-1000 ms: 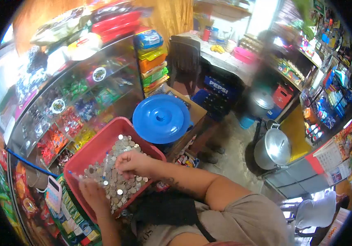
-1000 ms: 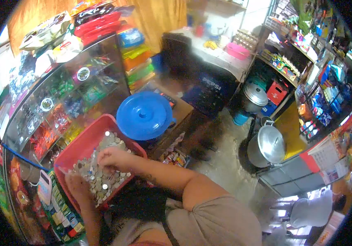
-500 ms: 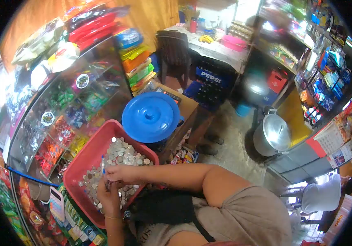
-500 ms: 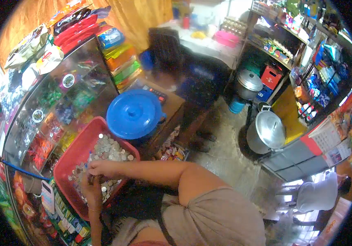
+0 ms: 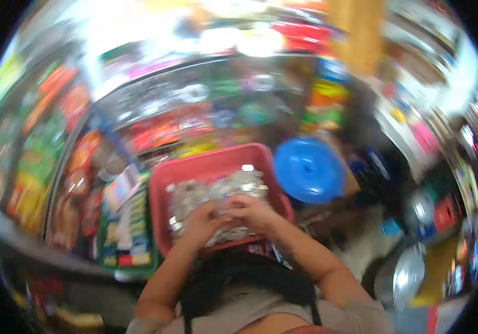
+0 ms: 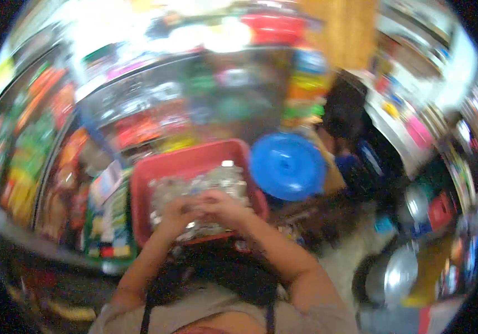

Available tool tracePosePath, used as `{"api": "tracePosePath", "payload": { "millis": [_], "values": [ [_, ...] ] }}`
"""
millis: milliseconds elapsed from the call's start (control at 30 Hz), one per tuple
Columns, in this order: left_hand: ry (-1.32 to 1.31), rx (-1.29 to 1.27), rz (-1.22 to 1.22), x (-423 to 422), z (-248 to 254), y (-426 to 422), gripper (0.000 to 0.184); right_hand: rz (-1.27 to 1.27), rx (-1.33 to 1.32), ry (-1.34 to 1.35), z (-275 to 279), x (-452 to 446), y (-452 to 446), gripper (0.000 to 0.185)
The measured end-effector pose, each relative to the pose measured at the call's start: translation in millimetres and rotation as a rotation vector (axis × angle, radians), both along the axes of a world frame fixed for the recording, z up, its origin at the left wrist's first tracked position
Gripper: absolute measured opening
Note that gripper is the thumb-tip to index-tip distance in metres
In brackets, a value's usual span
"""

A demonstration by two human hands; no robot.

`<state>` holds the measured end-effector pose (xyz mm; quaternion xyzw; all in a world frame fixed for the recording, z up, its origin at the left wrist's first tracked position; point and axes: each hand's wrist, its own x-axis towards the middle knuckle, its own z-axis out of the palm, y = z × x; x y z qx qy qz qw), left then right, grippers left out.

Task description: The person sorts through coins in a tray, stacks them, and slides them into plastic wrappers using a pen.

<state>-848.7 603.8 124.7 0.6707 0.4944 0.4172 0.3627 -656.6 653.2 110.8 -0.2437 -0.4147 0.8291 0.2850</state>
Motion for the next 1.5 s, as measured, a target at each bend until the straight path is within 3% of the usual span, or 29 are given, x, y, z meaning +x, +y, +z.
{"api": "tracePosePath", "payload": {
  "millis": [167, 267, 367, 467, 700, 800, 933, 1000, 1067, 1133, 1233, 1367, 1433, 1500],
  "values": [
    [-0.06, -0.137, 0.013, -3.4, 5.2, 0.5, 0.022, -0.098, 0.085, -0.023, 23.8, 1.1, -7.9, 0.018],
    [-0.066, 0.129, 0.098, 5.4, 0.2, -2.6, 0.017, -0.156, 0.12, 0.05, 23.0, -4.0, -8.9, 0.02],
    [-0.048, 0.082, 0.18, 3.1, -2.1, -2.6, 0.011, -0.156, 0.214, 0.056, 11.6, -9.5, -4.9, 0.025],
    [0.018, 0.261, 0.137, 1.9, -1.9, -0.7, 0.009, -0.122, 0.275, -0.019, 3.4, -10.5, -1.9, 0.028],
    [-0.134, 0.067, 0.182, 5.1, 9.2, -2.5, 0.005, -0.157, 0.356, -0.112, 10.2, -12.3, -9.5, 0.027],
    [0.092, 0.222, 0.22, 5.8, -2.8, 4.8, 0.008, -0.147, 0.404, -0.042, -3.3, -14.1, -2.9, 0.029],
    [0.367, 0.231, 0.383, 11.2, -1.2, 1.6, 0.012, -0.152, 0.557, -0.106, -16.3, -13.8, 3.4, 0.025],
    [0.566, 0.188, 0.48, 12.3, -8.0, 8.1, 0.013, -0.128, 0.495, -0.102, -5.0, -9.5, -2.4, 0.023],
    [0.326, 0.346, 0.606, -1.3, -2.0, 12.6, 0.014, -0.138, 0.412, -0.084, 6.3, -6.1, -7.6, 0.019],
    [0.274, 0.391, 0.574, -18.2, -12.8, 24.0, 0.02, -0.182, 0.319, -0.033, 11.4, -3.7, -10.5, 0.012],
    [0.02, 0.095, 0.304, -18.9, -5.1, 17.6, 0.024, -0.208, 0.428, -0.083, 8.6, -2.2, -4.0, 0.02],
    [0.009, 0.06, 0.057, -6.0, 14.4, 3.1, 0.025, -0.261, 0.548, -0.254, 2.7, -9.0, -4.7, 0.031],
    [0.029, 0.086, 0.059, 0.3, 2.3, 6.4, 0.024, -0.276, 0.562, -0.208, -2.2, -15.4, -6.5, 0.037],
    [0.056, 0.106, 0.06, -1.5, -6.8, 8.1, 0.024, -0.292, 0.698, -0.403, 5.3, -15.0, -12.1, 0.037]
  ]
}}
